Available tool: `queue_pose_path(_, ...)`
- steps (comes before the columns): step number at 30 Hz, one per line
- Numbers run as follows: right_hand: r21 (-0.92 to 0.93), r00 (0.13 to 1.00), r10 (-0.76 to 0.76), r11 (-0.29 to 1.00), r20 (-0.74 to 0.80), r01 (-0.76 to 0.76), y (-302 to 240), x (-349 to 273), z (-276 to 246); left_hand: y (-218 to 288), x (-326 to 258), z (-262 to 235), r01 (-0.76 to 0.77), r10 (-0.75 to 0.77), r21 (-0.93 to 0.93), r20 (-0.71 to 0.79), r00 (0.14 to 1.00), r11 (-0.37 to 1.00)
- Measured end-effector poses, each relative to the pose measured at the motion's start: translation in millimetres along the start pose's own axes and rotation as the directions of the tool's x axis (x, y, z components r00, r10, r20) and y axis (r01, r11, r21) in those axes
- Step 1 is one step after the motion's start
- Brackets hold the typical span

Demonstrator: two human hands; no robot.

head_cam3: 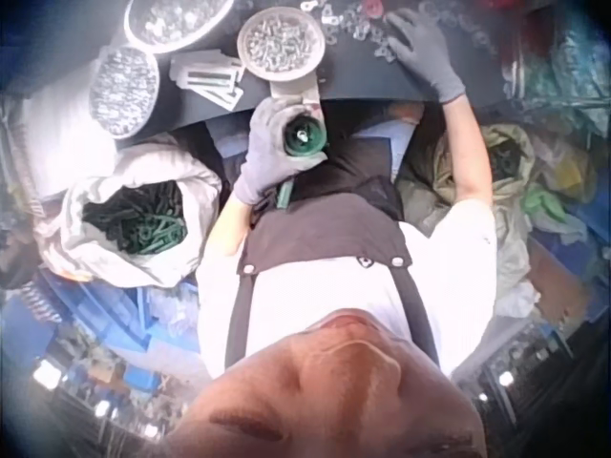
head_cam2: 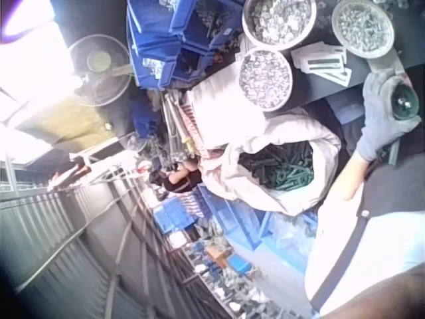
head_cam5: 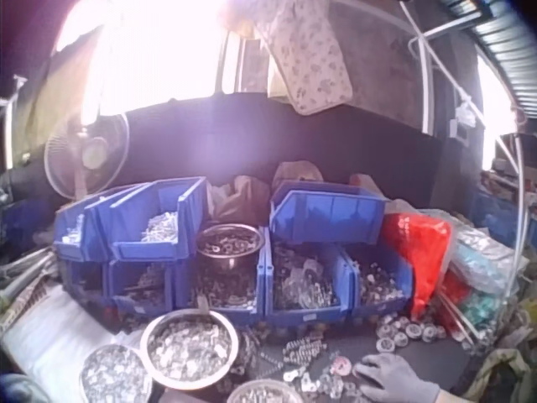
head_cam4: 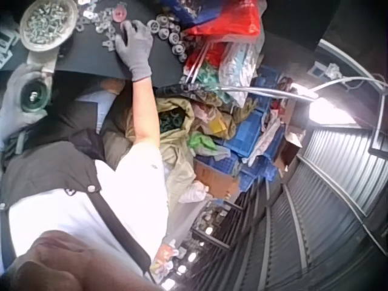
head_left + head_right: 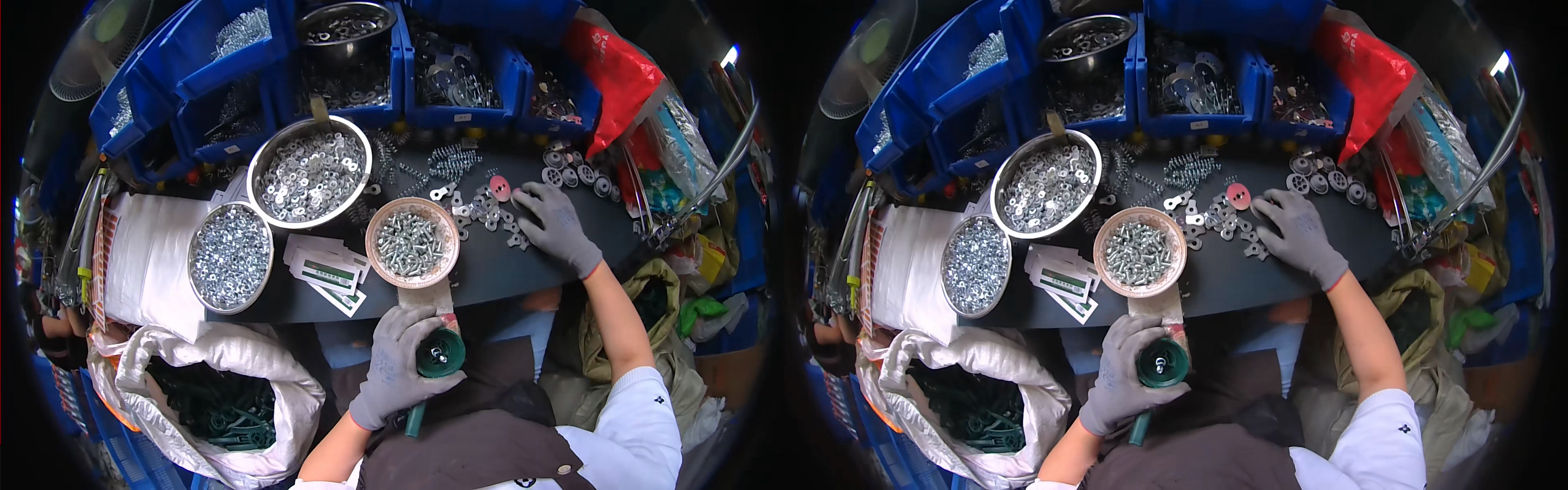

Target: The person assembles mechanical components by applying grease with a grease gun, then securing metal plates with screws and washers using a power screwdriver.

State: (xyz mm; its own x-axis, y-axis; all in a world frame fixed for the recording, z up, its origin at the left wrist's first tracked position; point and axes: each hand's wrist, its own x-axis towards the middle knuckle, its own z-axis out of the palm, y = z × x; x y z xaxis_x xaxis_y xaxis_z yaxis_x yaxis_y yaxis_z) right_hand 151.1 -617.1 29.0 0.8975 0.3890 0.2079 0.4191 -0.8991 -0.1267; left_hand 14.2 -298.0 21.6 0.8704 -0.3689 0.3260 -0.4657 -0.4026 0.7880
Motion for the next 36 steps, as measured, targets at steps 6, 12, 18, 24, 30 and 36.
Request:
queue_pose_path(6, 0.054, 0.999, 0.029, 0.998, 0.034, -0.031, -32.5, -79.2, -31.7, -2.2, 3.8, -1.6, 0.001, -0.001, 0.002, -0.001, 1.0, 1.0)
queue_pose_path(12, 0.034, 0.991, 0.047, 0.998, -0.128, -0.043, -44.3, -132.8, -14.6, -4.7, 3.5, -0.1, -0.007, 0.006, -0.006, -0.023, 1.0, 1.0)
queue_pose_path(18, 0.389, 0.969, -0.037, 0.912, -0.243, 0.132, -135.1, -89.3, -56.1, -1.8, 2.5, 0.8, 0.036, -0.036, 0.023, 0.02, 0.999, 0.999)
queue_pose_path(24, 0.412, 0.849, -0.443, 0.743, -0.287, 0.527, -165.2, -58.1, -34.9, -4.6, 3.5, 3.8, -0.01, 0.009, -0.023, -0.038, 0.999, 1.0)
queue_pose_path(30, 0.404, 0.859, -0.497, 0.766, -0.122, 0.5, -164.7, -54.2, -28.3, -11.3, -1.4, 5.0, -0.013, 0.012, -0.011, -0.037, 0.999, 1.0)
queue_pose_path(36, 0.418, 0.892, -0.445, 0.797, -0.081, 0.436, -164.8, -59.5, -27.4, -12.6, 2.4, 6.6, -0.03, 0.03, -0.024, -0.035, 0.999, 0.999)
